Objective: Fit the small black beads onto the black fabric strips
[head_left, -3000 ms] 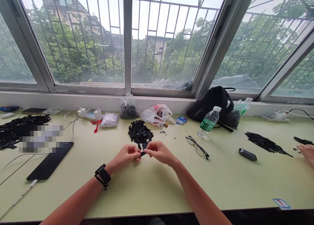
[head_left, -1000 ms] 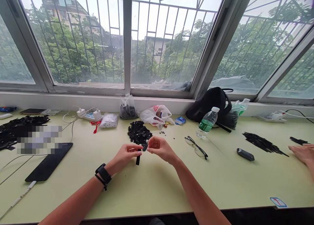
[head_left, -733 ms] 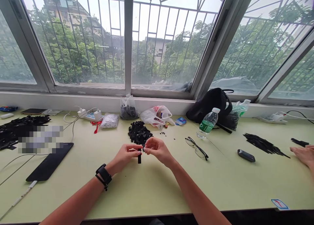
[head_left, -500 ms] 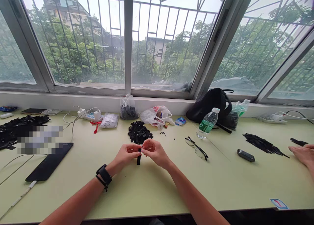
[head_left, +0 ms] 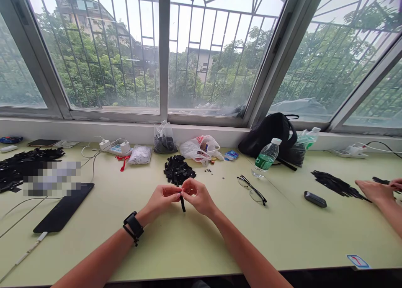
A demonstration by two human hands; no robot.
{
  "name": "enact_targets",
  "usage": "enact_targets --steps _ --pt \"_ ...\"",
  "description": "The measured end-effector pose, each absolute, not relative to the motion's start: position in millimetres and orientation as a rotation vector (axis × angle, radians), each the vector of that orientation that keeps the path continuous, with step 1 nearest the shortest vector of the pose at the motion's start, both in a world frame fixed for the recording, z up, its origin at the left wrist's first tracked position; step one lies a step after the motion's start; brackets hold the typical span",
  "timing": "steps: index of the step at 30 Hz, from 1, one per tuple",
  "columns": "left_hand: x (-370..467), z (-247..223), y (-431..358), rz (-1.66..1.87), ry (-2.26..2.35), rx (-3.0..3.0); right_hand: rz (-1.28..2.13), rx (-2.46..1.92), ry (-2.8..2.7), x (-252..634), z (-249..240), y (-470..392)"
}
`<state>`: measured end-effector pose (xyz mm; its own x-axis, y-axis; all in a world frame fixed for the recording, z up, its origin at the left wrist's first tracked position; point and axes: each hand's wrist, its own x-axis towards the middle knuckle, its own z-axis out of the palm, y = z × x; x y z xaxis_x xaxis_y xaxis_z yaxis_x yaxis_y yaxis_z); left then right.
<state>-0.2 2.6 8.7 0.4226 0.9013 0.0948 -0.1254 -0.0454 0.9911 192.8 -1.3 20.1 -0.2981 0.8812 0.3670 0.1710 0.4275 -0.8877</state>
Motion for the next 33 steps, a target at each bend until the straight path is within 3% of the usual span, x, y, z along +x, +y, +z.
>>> enact_targets --steps 19,33 --pt "2.2 9.5 -2.4 1.126 0.691 1.583 1.533 -0.908 -1.595 201.4 19.6 -1.6" --pt "3.8 15.2 -5.5 1.174 0.732 1.466 1.384 -0.841 -1.569 196.9 16.7 1.0"
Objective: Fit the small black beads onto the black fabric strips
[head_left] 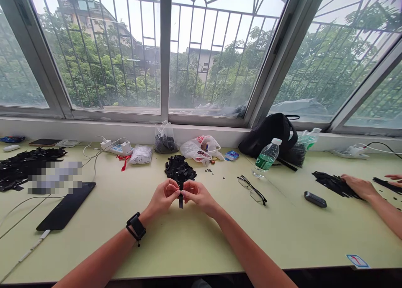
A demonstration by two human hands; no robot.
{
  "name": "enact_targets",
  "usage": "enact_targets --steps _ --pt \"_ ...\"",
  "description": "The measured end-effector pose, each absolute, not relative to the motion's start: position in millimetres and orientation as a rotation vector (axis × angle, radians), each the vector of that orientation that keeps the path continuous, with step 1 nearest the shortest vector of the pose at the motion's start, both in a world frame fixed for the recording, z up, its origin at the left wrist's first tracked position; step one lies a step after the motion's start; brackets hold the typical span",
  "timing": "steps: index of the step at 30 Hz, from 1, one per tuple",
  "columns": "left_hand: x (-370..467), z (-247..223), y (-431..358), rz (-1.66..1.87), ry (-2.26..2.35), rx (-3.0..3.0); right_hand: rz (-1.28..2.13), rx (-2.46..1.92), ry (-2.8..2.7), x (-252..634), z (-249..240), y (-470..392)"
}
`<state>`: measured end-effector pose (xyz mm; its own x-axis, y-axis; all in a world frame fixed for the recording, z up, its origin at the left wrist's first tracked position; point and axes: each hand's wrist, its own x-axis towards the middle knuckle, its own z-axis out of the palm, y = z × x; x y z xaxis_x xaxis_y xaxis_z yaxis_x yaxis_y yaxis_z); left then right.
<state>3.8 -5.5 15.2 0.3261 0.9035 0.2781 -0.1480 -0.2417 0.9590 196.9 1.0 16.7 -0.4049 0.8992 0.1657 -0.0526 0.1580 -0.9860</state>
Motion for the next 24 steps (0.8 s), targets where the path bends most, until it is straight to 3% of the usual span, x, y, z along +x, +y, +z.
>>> enact_targets --steps 13,24 --pt "6.1 10.3 -2.5 1.033 0.833 1.285 1.025 -0.916 -1.650 197.1 19.4 2.3" --pt "1.2 11.3 -1.7 1.113 0.783 1.134 1.056 -0.912 -1.667 196.0 19.6 0.9"
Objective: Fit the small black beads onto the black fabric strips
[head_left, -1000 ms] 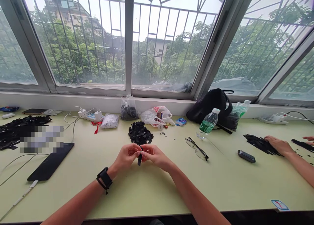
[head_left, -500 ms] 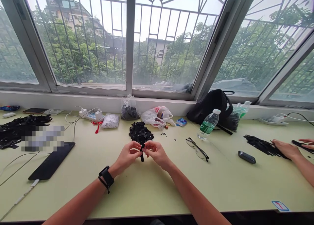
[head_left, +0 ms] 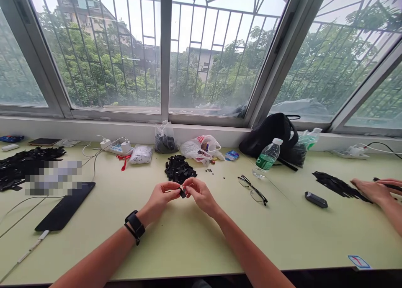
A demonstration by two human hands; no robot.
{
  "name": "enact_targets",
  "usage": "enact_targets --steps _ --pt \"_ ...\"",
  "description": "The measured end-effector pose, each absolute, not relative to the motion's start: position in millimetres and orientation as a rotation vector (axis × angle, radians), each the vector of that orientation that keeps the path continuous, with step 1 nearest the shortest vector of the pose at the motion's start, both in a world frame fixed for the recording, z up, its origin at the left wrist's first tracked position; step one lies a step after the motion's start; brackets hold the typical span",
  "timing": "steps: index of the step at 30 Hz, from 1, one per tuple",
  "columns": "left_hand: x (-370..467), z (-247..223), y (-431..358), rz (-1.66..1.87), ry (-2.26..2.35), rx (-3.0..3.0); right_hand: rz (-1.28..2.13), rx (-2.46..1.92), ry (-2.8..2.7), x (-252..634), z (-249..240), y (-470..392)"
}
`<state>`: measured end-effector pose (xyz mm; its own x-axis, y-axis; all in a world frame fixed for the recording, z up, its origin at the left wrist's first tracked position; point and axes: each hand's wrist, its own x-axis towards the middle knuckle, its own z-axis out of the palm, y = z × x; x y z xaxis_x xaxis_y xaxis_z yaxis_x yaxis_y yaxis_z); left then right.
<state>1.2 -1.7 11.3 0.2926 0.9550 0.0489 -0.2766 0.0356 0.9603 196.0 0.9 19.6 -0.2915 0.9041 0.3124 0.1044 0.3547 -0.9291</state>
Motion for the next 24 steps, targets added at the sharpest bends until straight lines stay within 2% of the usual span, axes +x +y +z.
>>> enact_targets --steps 5,16,20,24 --pt "1.3 15.9 -2.9 1.185 0.865 1.190 1.187 -0.907 -1.652 195.2 19.2 -0.3" --pt "-1.5 18.5 0.6 1.253 1.024 1.297 1.189 -0.951 -1.669 201.5 21.2 0.8" --pt "-4.7 15.1 6.4 1.344 1.159 1.341 1.046 -0.971 -1.692 202.6 23.9 1.6" --pt "-6.5 9.0 10.3 1.406 1.229 1.456 0.658 -1.013 -1.879 206.0 21.7 3.4"
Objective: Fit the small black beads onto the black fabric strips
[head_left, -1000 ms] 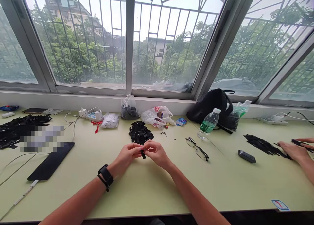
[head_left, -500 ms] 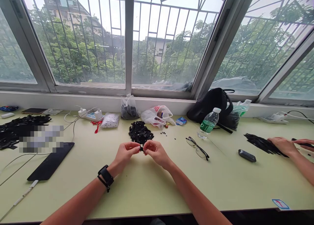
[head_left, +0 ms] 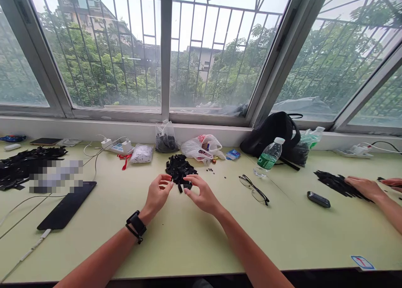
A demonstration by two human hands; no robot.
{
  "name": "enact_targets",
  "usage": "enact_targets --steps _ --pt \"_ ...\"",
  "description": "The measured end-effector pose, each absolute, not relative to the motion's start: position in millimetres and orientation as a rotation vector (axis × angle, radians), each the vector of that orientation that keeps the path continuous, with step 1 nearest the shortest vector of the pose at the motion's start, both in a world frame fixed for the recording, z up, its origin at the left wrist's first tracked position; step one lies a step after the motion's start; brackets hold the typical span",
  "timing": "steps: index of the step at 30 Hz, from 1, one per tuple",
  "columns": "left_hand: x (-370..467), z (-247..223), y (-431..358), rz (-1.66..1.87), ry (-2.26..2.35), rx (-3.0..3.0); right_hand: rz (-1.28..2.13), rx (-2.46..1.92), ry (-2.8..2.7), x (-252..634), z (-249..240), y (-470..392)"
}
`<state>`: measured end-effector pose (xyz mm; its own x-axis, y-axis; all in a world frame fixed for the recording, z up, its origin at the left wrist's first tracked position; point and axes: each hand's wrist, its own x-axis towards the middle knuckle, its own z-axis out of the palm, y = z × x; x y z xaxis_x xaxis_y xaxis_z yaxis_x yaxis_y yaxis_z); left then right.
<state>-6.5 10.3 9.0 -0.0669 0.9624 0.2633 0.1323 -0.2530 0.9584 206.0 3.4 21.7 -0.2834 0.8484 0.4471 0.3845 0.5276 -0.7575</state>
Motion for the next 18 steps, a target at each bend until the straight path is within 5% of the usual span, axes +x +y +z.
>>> enact_targets --steps 18 --pt "-5.9 -15.1 4.5 1.172 1.183 2.163 -0.060 -1.353 -2.286 198.7 -6.3 41.4"
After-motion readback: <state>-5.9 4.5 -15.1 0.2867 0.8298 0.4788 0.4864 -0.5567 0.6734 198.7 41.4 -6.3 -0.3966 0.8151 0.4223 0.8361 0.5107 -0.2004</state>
